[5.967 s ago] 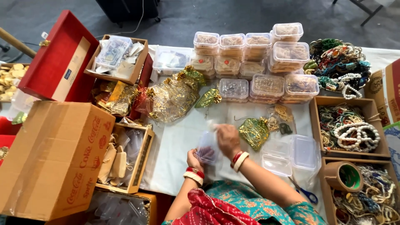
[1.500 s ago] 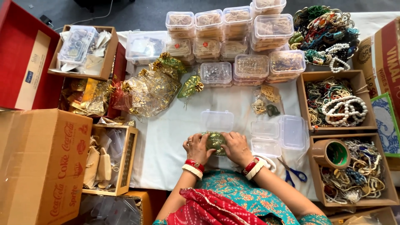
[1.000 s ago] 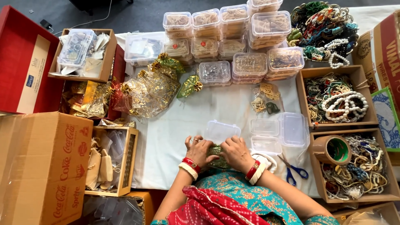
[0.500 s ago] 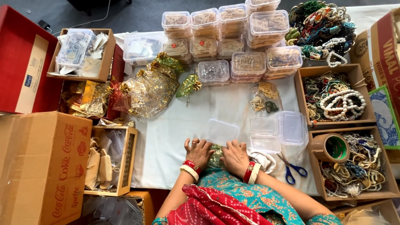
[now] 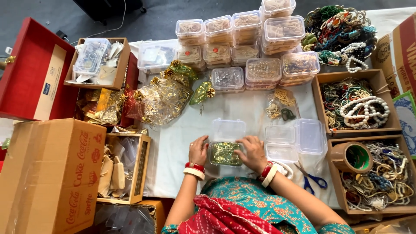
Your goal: Packing jewelry items and craft supplies into small plastic containers.
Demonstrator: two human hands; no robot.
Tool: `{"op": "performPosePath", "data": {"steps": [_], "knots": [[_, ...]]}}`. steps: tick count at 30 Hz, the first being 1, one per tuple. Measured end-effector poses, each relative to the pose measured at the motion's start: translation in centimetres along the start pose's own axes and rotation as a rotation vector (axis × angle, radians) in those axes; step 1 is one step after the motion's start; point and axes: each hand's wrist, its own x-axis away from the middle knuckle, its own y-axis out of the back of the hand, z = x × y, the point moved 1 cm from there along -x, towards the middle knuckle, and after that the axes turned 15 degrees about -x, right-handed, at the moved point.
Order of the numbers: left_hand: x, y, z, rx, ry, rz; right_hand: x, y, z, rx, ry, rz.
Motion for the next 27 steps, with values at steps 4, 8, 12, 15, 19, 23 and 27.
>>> {"op": "performPosePath", "data": {"steps": [4,8,12,15,19,23,27], "knots": [[0.2,-0.4,-0.1,0.220,0.146,0.228,-0.8,1.1,-0.7,-0.070,-0.108,-0.170],[0.8,-0.3,-0.7,0.240,0.320,0.267,-2.5,2.0,-1.9,-0.113,-0.111,-0.192],[0.5,2.5,-3.9,0.108,0.340,0.145,-2.3,1.0,-3.9,-0.210,-0.160,-0.053],[0.5,2.4,-6.9,0.223,0.319,0.154,-2.1,0.3,-3.6,-0.283,-0.193,-0.057],[1.9,0.2,-9.8,0.399,0.277,0.208,-2.2,0.5,-3.0,-0.330,-0.164,-0.071],[2.6,2.2,-12.6,0.318,-0.048,0.249,-2.2,0.9,-3.0,-0.598,-0.366,-0.050],[2.5,6.3,-15.0,0.234,-0.380,0.157,-1.8,1.9,-2.3,-0.814,-0.266,-0.016]]}}
